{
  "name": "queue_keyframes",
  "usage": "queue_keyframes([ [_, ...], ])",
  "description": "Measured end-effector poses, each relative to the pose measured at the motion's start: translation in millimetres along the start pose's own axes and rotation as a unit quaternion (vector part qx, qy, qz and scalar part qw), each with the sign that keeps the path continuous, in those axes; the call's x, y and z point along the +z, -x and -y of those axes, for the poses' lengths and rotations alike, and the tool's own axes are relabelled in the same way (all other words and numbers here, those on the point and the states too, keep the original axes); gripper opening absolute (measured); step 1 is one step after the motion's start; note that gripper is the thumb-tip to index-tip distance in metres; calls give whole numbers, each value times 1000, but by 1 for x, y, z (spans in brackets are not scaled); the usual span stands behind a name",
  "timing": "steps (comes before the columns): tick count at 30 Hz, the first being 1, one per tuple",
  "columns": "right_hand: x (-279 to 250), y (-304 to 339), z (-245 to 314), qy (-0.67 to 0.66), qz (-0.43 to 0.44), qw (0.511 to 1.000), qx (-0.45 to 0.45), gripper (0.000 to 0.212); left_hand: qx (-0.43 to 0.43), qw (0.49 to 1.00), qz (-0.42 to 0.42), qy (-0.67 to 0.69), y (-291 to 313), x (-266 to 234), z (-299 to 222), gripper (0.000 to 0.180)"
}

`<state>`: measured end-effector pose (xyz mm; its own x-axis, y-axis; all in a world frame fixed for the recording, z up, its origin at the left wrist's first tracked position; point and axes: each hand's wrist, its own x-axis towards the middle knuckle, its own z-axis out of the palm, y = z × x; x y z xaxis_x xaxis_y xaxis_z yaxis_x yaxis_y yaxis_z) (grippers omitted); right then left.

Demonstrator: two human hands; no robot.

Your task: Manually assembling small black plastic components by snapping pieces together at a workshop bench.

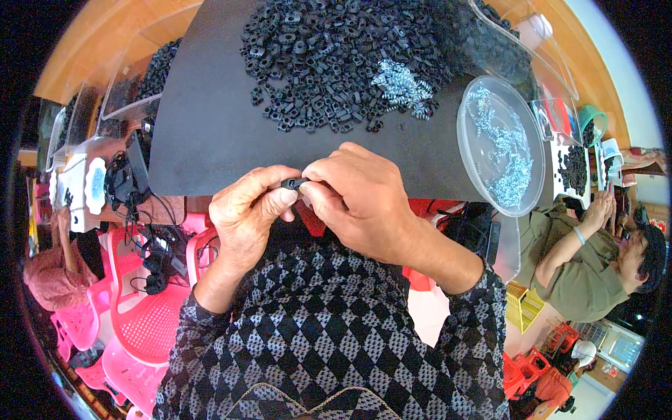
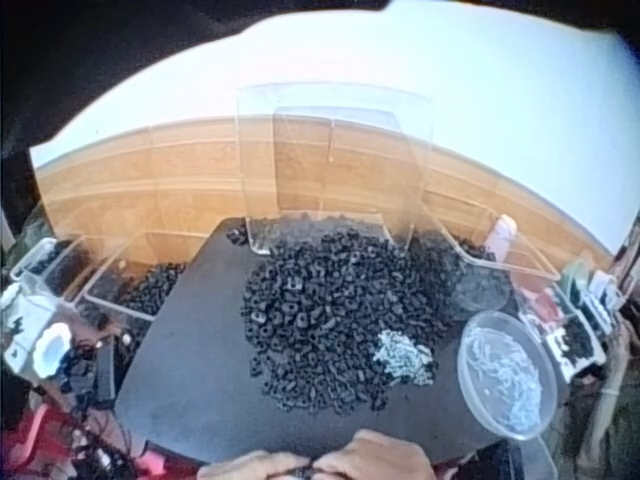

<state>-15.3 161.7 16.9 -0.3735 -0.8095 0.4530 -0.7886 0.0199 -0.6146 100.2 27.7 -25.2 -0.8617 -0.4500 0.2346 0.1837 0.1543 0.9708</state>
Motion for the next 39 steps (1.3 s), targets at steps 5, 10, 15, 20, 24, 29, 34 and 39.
queue_keyframes([
  [5,-1,0,4,-51,-18,996,68,11,-43,997,-7,58,2,0,-1,16],
  [10,2,-1,2,-38,-18,998,38,13,-38,998,-9,53,2,-1,0,16],
  [15,6,-1,-1,-9,-22,1000,6,16,22,1000,-7,-13,0,-2,1,15],
  [20,3,-6,-2,4,16,999,-29,17,68,996,5,-50,-2,-4,1,11],
  [24,4,-4,-4,-4,39,999,-14,17,80,994,33,-64,-3,-5,-3,7],
  [29,11,1,-6,6,19,999,-36,19,82,994,24,-74,-2,-2,-2,6],
  [34,15,5,-6,19,-6,998,-64,24,105,989,13,-103,-3,-1,-1,9],
  [39,17,13,-8,53,13,997,-45,19,170,969,8,-181,-3,2,3,12],
])
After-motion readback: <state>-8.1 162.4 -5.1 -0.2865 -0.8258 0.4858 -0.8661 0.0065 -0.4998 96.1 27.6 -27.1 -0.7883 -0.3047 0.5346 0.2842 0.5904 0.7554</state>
